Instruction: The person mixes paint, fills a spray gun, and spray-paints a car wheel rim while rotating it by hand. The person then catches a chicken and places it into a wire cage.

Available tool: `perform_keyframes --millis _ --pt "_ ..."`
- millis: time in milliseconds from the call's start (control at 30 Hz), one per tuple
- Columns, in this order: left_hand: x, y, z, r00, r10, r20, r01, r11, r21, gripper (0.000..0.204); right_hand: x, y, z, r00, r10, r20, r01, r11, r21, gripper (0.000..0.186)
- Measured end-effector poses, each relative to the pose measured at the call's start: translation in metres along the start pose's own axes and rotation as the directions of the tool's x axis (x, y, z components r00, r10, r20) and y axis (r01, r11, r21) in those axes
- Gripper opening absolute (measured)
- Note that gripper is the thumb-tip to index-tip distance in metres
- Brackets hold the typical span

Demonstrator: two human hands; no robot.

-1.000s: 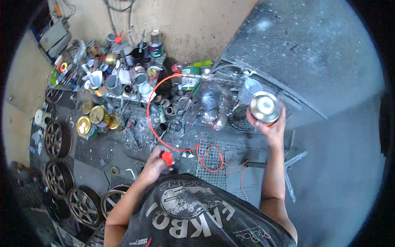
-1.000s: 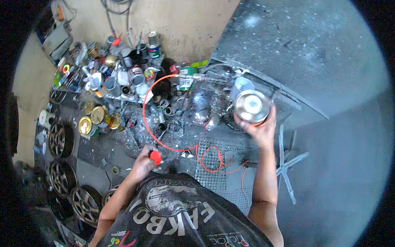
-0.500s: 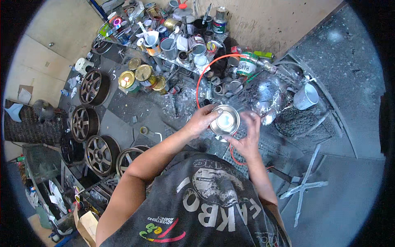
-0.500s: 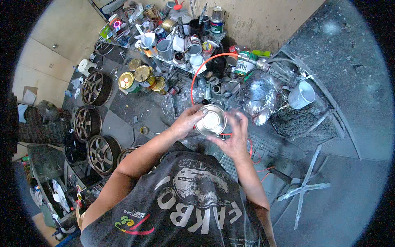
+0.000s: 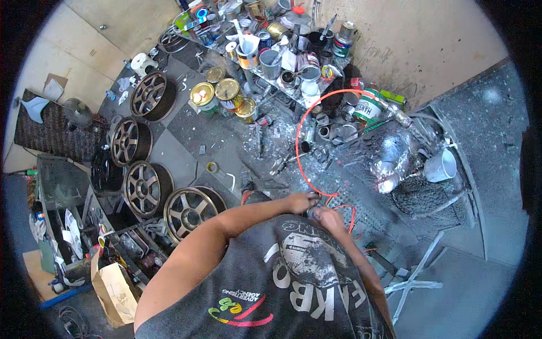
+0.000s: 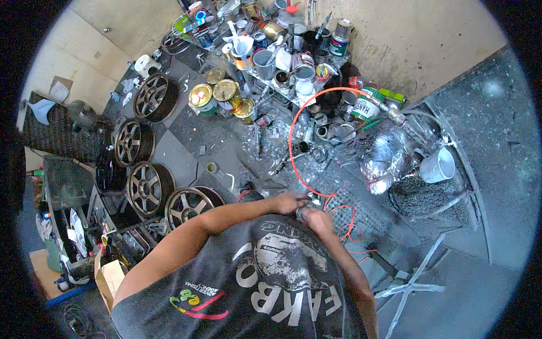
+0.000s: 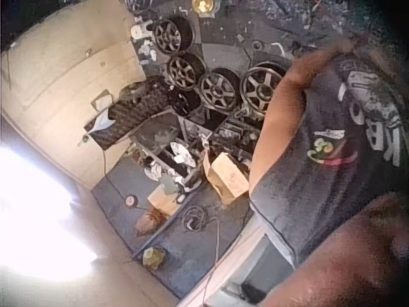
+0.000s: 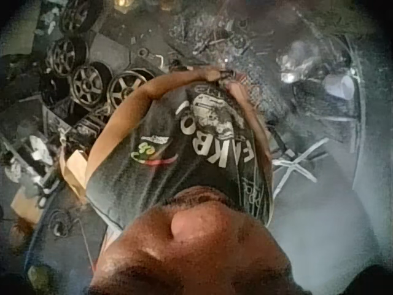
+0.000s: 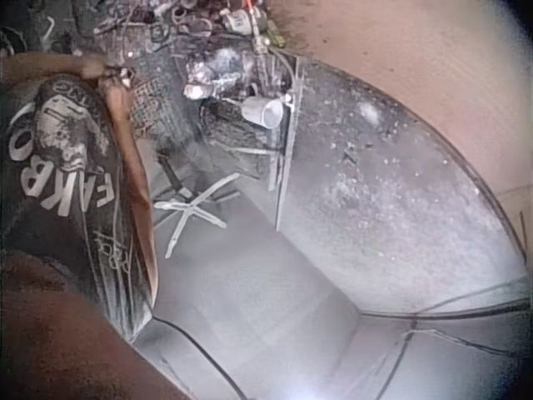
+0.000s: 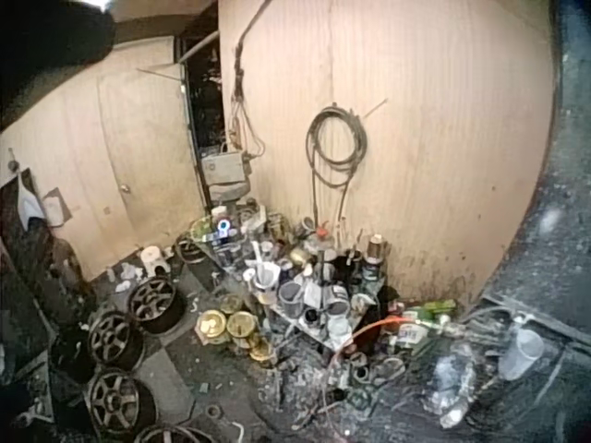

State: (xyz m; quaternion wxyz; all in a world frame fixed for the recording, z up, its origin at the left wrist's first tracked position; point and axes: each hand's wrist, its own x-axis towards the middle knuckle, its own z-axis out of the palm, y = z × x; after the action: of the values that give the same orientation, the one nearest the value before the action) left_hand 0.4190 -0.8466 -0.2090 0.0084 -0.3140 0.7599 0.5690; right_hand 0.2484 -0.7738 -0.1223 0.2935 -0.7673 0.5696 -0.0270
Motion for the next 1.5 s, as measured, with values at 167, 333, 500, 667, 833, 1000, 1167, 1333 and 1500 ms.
perform_keyframes --millis 167,333,500,667,833,1000,1167,1333,1500 --pt "-0.013 0.028 -0.007 0.99 -0.13 0.055 0.128 0.991 0.031 0.049 -0.011 0.0 0.02 0.998 0.002 -0.057 0.011 0.971 0.238 0.025" --pt "-0.005 0.012 -0.003 0.991 -0.065 0.115 0.069 0.997 -0.037 0.051 -0.015 -0.003 0.024 0.998 -0.019 -0.057 0.031 0.974 0.225 0.017" --pt "0.0 0.006 -0.008 0.985 -0.124 0.123 0.137 0.986 -0.099 0.053 -0.021 -0.006 0.024 0.984 0.031 -0.173 0.04 0.92 0.389 0.018" --pt "-0.004 -0.008 -0.01 0.985 0.031 0.169 0.051 0.886 -0.461 0.052 -0.028 0.01 0.038 0.924 0.011 -0.382 0.206 0.828 0.522 0.014" --pt "-0.005 0.003 -0.016 0.991 -0.001 0.135 0.048 0.936 -0.347 0.051 -0.041 0.017 0.052 0.772 0.556 -0.308 -0.1 0.585 0.805 0.025" --pt "-0.013 -0.002 -0.019 0.989 -0.005 0.149 0.053 0.947 -0.318 0.051 -0.042 0.053 0.014 0.447 0.894 -0.026 0.028 0.015 1.0 0.025" --pt "-0.009 -0.022 -0.003 0.996 -0.051 0.067 0.066 0.965 -0.252 0.053 -0.021 0.11 0.019 0.845 0.492 0.209 -0.534 0.778 0.331 0.027" --pt "-0.022 -0.014 -0.006 0.986 -0.165 0.017 0.163 0.943 -0.291 0.054 0.041 0.09 0.0 0.743 0.599 -0.298 -0.401 0.755 0.518 0.048" --pt "-0.03 0.02 -0.029 0.944 -0.297 -0.142 0.223 0.894 -0.388 0.057 0.044 0.011 -0.039 0.77 0.593 -0.236 -0.338 0.693 0.637 0.069"
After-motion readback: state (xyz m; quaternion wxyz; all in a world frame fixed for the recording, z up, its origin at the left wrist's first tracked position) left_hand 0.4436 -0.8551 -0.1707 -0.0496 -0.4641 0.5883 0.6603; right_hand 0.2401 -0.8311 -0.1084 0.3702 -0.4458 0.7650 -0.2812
